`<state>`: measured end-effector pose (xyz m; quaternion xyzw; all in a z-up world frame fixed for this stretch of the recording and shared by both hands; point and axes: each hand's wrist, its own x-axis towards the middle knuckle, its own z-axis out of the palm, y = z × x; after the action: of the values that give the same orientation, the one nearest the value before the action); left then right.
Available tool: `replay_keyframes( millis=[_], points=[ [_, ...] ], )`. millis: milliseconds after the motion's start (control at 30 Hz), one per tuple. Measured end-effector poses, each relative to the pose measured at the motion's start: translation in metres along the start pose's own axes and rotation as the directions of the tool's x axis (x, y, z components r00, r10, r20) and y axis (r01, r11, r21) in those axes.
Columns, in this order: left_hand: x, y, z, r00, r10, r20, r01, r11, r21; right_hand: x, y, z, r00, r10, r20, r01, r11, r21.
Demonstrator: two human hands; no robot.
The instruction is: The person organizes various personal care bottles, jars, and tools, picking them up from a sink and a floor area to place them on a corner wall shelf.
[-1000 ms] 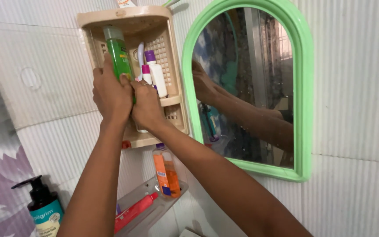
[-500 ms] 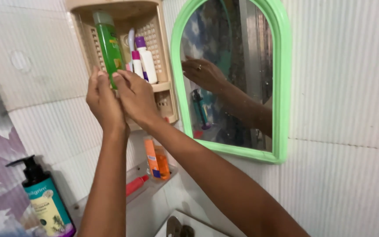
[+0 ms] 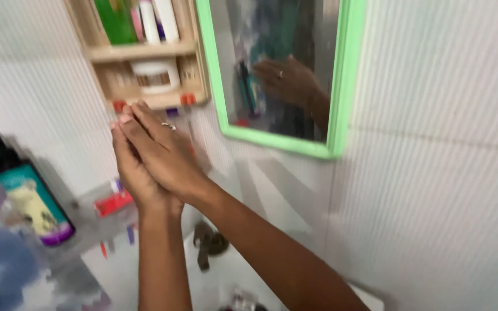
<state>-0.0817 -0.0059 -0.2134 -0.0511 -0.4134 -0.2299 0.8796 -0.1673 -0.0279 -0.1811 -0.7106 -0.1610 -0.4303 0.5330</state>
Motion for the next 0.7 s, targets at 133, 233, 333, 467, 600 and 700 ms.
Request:
replay_keyframes(
  millis=[133, 233, 333, 467, 600, 700],
  points=[
    [-0.087, -0.015, 0.001, 0.983, 0.17, -0.076, -0.116, 0.878, 0.464, -0.06, 0.024, -0.004, 1.0, 0.026, 0.006, -0.026, 0.999, 0.024],
    [-0.132, -0.029, 0.013, 0.937, 0.234, -0.26, -0.08, 0.866, 0.494, -0.097, 0.038, -0.013, 0.985, 0.141, 0.096, -0.144, 0.989, 0.031],
    [-0.164, -0.031, 0.016, 0.912, 0.248, -0.327, -0.024, 0.827, 0.562, -0.126, 0.053, -0.021, 0.971, 0.199, 0.131, -0.205, 0.978, 0.039],
    [-0.198, -0.032, 0.008, 0.822, 0.271, -0.5, 0.192, 0.695, 0.693, -0.161, 0.067, -0.031, 0.98, 0.164, 0.111, -0.166, 0.986, 0.01],
    [-0.226, -0.033, -0.014, 0.763, 0.304, -0.57, 0.282, 0.637, 0.717, -0.188, 0.072, -0.038, 0.872, 0.474, 0.118, -0.474, 0.88, -0.032],
    [-0.247, -0.03, -0.042, 0.711, 0.311, -0.631, 0.419, 0.534, 0.735, -0.207, 0.09, -0.04, 0.86, 0.501, 0.1, -0.494, 0.865, -0.086]
  ],
)
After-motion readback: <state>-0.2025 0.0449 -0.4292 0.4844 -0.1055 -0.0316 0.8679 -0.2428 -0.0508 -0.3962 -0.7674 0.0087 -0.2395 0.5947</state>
